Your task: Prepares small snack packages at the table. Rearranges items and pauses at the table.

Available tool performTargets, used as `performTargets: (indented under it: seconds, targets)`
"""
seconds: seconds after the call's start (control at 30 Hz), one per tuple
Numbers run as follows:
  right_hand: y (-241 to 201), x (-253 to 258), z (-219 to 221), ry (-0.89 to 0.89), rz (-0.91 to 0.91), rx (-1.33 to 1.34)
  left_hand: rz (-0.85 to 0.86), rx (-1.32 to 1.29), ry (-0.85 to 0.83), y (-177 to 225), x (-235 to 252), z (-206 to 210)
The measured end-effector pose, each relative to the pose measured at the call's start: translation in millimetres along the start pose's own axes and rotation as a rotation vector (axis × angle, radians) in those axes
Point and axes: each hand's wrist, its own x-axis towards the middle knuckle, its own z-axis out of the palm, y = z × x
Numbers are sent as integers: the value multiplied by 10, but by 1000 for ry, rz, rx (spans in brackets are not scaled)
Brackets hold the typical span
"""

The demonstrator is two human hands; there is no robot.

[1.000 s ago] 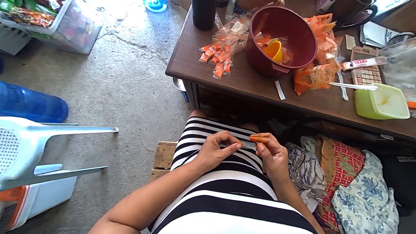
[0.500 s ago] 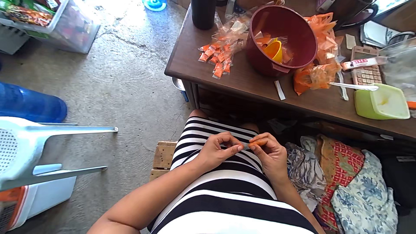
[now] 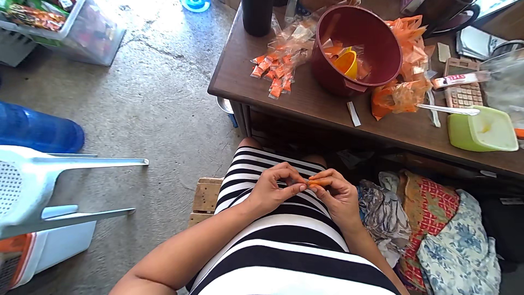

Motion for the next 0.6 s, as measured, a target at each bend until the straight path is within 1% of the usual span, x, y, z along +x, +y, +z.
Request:
performTargets:
  seconds: [0.17, 0.47, 0.6]
  targets:
    - [-8, -3, 7, 4, 21, -44, 32, 13, 14, -14, -2, -6]
    - [5, -2, 27, 72, -15, -42, -8, -7, -51, 18, 3, 1]
    - [-8, 6, 7, -7, -19, -12, -30, -8, 2, 6, -7, -10]
